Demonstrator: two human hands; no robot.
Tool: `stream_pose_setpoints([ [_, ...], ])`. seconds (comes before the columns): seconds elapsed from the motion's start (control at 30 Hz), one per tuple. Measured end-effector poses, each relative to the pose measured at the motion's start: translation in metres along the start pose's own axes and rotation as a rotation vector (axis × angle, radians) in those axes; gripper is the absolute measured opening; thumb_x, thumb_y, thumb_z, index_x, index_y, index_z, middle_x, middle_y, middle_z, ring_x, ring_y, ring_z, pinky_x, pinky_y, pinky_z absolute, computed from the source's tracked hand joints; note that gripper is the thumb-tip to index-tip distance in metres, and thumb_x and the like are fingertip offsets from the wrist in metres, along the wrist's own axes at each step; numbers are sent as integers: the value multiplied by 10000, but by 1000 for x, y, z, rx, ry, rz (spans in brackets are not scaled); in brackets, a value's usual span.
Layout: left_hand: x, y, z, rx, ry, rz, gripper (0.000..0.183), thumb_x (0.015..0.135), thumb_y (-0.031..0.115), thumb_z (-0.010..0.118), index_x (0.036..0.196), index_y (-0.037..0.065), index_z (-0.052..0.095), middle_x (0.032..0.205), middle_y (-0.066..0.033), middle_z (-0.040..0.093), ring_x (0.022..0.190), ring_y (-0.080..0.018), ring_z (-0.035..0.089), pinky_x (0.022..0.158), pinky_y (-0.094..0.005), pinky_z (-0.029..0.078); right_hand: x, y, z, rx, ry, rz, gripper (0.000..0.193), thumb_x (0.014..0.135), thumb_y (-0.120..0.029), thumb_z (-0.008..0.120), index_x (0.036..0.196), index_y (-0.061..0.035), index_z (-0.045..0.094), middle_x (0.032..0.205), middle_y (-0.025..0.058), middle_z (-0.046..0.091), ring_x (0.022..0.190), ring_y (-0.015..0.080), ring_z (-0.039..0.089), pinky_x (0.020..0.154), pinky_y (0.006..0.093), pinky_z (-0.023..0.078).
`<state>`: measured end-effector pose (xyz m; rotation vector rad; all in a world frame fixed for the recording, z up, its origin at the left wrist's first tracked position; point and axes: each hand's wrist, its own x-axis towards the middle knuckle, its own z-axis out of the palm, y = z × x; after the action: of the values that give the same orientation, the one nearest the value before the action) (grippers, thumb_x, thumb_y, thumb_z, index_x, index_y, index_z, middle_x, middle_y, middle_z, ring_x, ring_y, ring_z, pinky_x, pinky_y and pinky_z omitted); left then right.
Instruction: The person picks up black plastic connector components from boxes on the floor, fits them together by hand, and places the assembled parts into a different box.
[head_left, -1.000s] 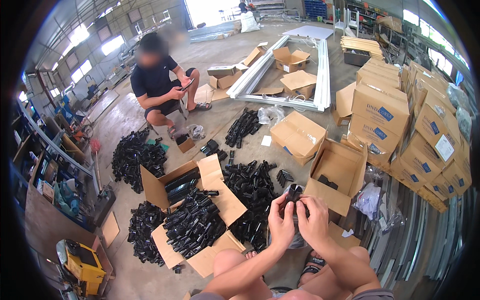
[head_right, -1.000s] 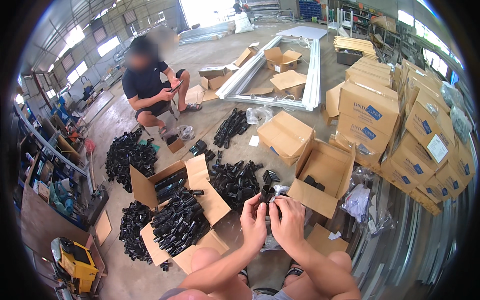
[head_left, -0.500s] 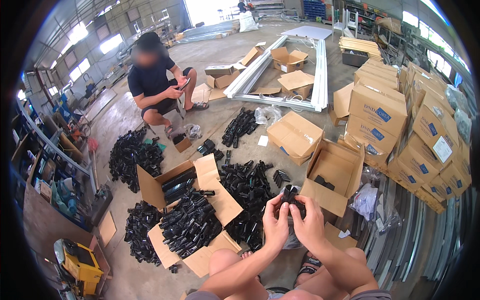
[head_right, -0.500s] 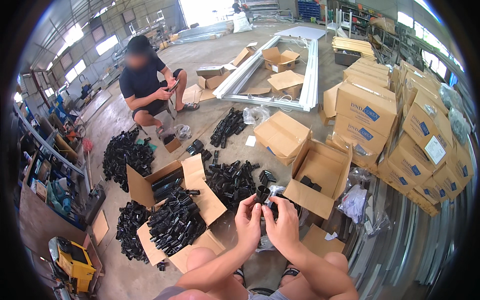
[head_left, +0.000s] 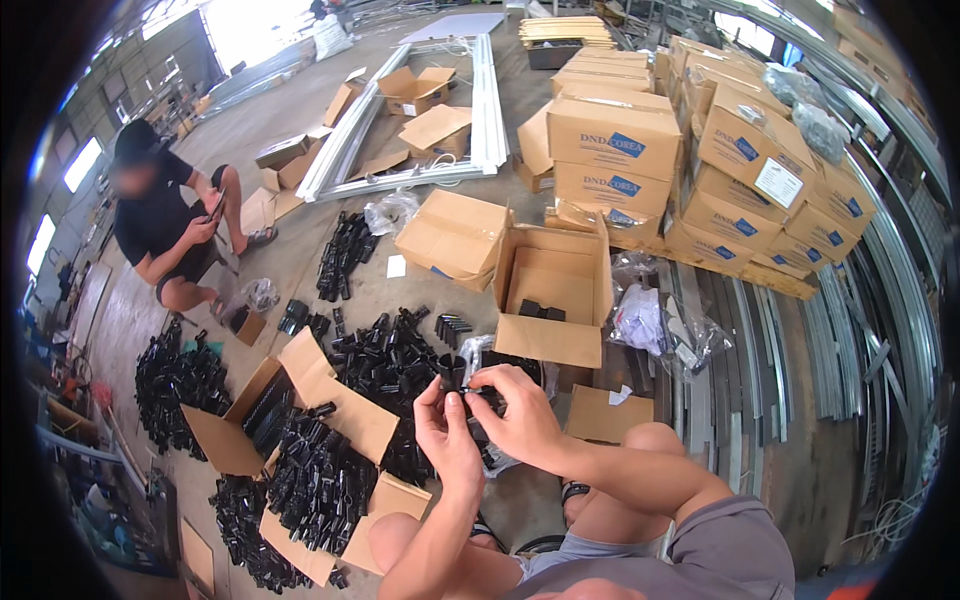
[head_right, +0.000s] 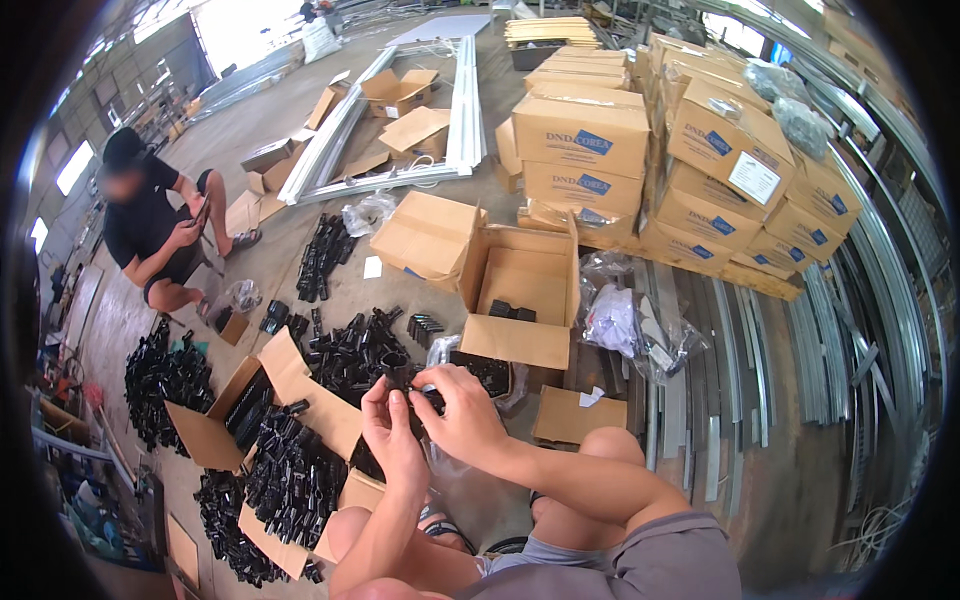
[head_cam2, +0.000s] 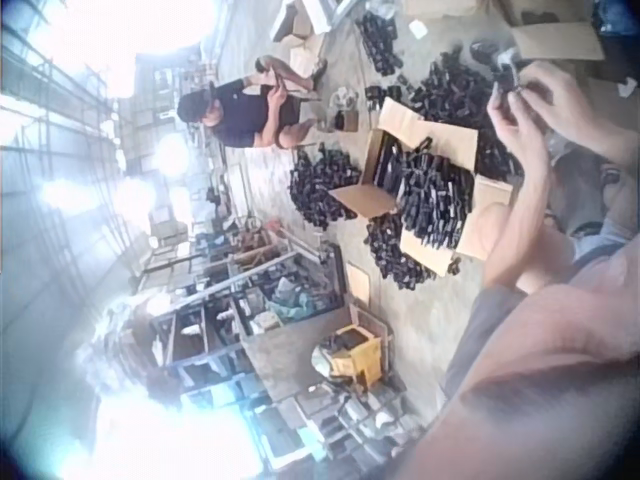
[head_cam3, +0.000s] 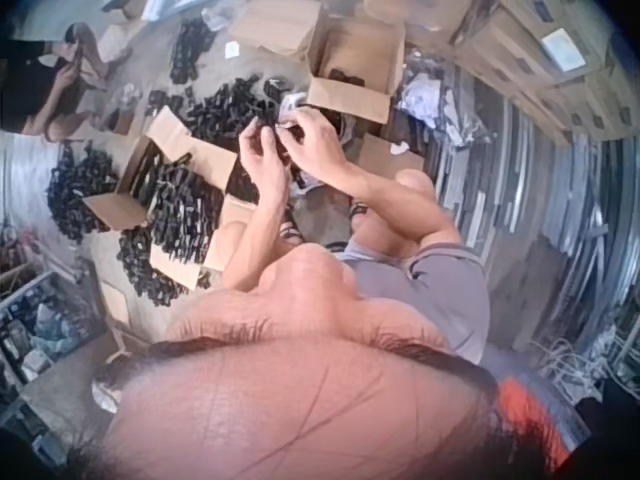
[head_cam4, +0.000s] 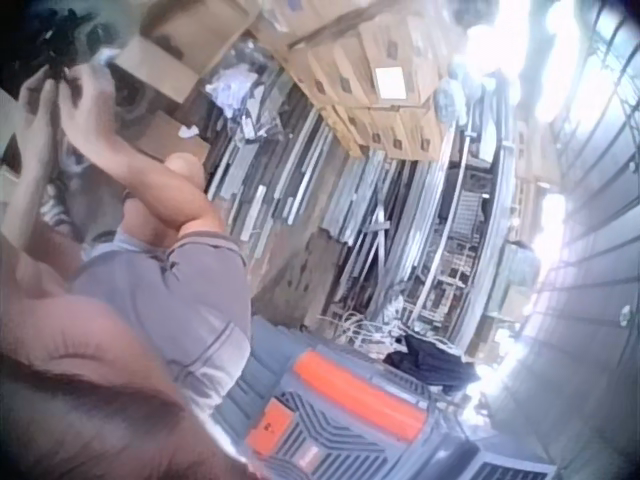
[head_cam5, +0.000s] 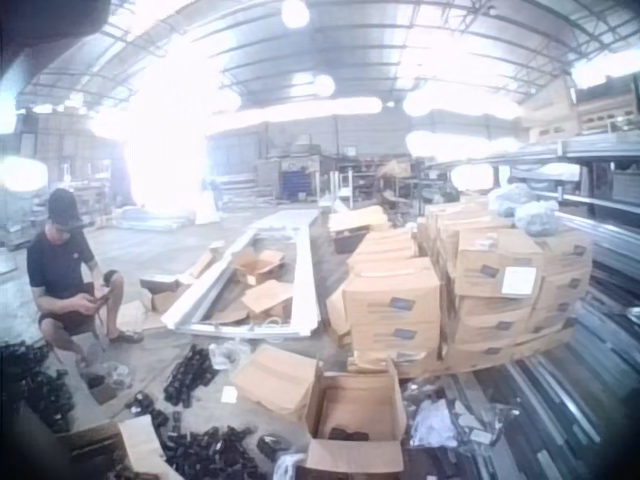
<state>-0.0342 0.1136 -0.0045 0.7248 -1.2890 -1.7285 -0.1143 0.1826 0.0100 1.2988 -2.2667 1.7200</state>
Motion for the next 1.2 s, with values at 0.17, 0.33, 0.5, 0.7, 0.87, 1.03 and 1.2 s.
stream_pose_setpoints([
  [0.17,-1,3,-16,-17,17,32,278,980,33,547,1254,-14,530,1074,-65,617,939,-103,584,828,-253,491,-2,-2,16,-40,-10,-27,170,853,-114,679,957,15,643,953,159,674,908,333,649,815,393,513],
  [0.33,1,-6,-16,41,-7,17,304,949,48,604,1249,6,568,1075,-68,638,954,-112,597,837,-258,496,-3,-8,9,97,9,86,130,836,-70,683,932,1,631,953,157,659,910,321,645,804,387,507],
  [0.5,-3,-3,-19,-18,-37,11,300,943,41,611,1235,-10,564,1128,-83,648,997,-128,616,872,-275,498,-6,-9,10,67,-41,97,110,874,-96,657,908,8,650,972,151,661,905,319,643,797,391,503],
  [0.7,-2,4,-19,15,-38,-23,311,959,71,604,1255,-10,555,1163,-102,645,1024,-136,619,897,-283,494,-4,-12,6,131,-116,230,166,930,-115,620,1043,7,625,978,124,665,889,218,656,778,328,519],
  [0.87,-3,10,-21,-1,-37,-60,317,963,87,605,1263,-7,556,1180,-112,645,1064,-151,618,907,-295,493,-5,-6,8,311,-200,350,228,962,-144,588,1111,28,594,985,123,682,871,174,655,786,294,510],
  [1.03,1,14,-24,8,-12,-91,288,974,85,593,1245,-9,562,1100,-69,637,999,-105,587,894,-267,479,-7,-10,5,139,-376,404,303,953,-218,606,1126,31,590,902,179,682,795,249,680,722,338,520],
  [1.2,5,5,-28,-50,-4,-224,306,971,133,613,1234,-17,575,1090,-93,656,1009,-131,598,889,-286,478,-8,-17,7,-28,-311,105,354,910,-265,657,1105,24,598,902,224,682,820,381,681,708,417,521],
])
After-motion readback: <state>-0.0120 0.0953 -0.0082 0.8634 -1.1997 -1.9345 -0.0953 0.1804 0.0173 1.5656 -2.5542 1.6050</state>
